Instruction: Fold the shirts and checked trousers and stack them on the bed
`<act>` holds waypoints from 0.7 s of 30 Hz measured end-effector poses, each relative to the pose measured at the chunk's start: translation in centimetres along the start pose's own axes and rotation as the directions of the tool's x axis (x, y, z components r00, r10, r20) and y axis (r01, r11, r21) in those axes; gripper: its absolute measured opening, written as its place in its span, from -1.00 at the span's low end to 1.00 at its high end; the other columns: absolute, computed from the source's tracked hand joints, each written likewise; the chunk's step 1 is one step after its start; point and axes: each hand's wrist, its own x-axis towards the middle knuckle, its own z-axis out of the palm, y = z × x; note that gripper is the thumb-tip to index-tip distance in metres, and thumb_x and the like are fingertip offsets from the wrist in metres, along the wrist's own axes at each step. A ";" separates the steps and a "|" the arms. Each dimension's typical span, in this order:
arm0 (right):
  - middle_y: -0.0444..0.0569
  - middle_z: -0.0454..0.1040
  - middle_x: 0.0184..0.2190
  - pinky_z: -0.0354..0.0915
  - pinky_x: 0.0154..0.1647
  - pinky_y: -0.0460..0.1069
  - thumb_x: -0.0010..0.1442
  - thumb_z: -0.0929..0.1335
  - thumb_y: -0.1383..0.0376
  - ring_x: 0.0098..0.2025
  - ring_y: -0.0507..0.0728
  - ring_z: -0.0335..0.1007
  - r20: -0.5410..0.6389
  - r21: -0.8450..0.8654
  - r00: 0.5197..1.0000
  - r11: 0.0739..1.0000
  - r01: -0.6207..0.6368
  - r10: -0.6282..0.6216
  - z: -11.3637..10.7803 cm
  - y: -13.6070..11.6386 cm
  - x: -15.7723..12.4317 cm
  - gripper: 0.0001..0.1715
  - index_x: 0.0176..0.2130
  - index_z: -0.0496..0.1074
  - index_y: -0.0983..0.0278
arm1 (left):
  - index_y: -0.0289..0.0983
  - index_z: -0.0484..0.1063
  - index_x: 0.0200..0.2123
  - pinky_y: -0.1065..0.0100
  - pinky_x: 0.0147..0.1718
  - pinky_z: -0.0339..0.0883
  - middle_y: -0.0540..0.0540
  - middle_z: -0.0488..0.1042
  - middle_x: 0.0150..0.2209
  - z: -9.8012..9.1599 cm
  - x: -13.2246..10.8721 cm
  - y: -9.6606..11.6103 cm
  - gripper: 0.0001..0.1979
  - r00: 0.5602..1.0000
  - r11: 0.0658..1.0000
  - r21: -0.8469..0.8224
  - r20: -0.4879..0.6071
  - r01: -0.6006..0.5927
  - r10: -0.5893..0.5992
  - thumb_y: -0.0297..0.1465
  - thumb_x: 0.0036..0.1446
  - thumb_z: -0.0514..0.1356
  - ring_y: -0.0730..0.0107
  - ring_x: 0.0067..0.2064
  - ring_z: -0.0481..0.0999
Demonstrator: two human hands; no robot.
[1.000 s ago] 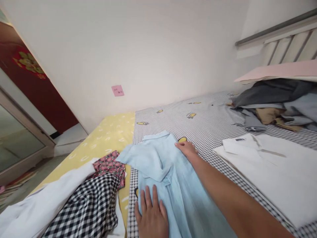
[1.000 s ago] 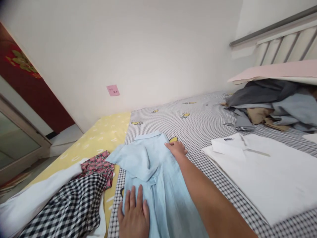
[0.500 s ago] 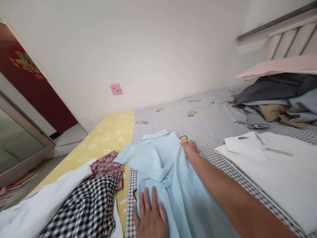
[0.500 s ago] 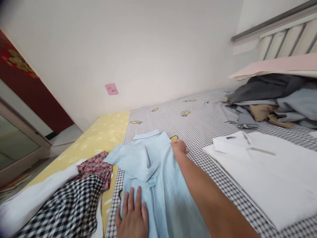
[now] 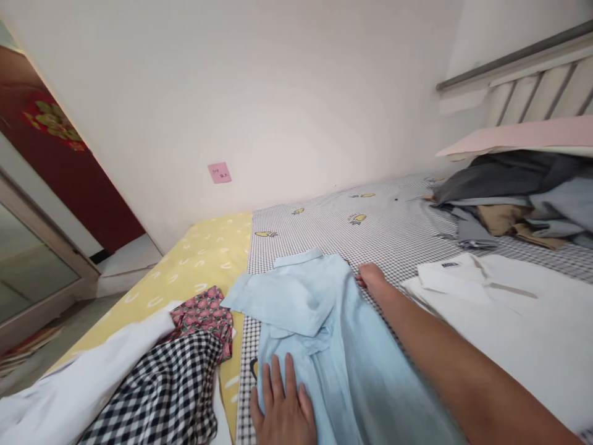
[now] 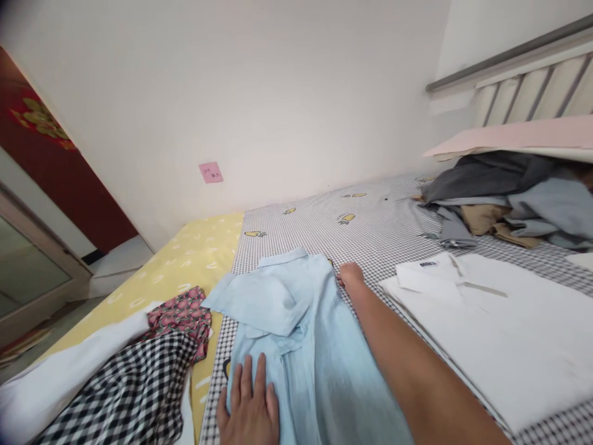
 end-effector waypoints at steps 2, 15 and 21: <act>0.21 0.41 0.21 0.39 0.16 0.27 0.41 0.32 0.23 0.18 0.30 0.41 -0.036 -0.021 0.997 0.998 0.064 -0.065 -0.8 -0.4 -1.5 -0.56 0.21 0.41 0.29 | -0.11 0.39 0.27 -0.24 0.30 0.13 -0.18 0.36 0.34 0.1 0.0 0.0 -0.51 1.000 1.000 -0.015 0.004 0.002 -0.002 -0.37 0.34 -0.03 -0.04 0.33 0.38; -0.10 0.00 0.51 -0.22 0.45 0.44 0.46 0.14 0.01 0.53 0.38 -0.17 0.426 -0.477 0.804 0.653 0.589 -0.414 -2.8 7.0 -15.7 -0.34 0.46 0.10 -0.05 | -0.16 0.34 0.32 -0.24 0.31 0.12 -0.23 0.33 0.36 -0.3 0.6 -0.7 -0.47 0.996 0.997 -0.017 0.058 -0.072 0.073 -0.33 0.34 -0.06 -0.08 0.40 0.27; -0.11 -0.01 0.51 -0.25 0.48 0.37 0.46 0.11 0.02 0.54 0.31 -0.21 0.439 -0.463 0.827 0.700 0.544 -0.352 -8.1 10.9 -18.9 -0.34 0.45 0.12 -0.03 | -0.18 0.25 0.38 -0.21 0.36 0.04 -0.25 0.27 0.40 -2.6 1.5 0.0 -0.45 0.979 0.997 0.024 0.193 -0.071 0.065 -0.31 0.38 -0.09 -0.08 0.43 0.21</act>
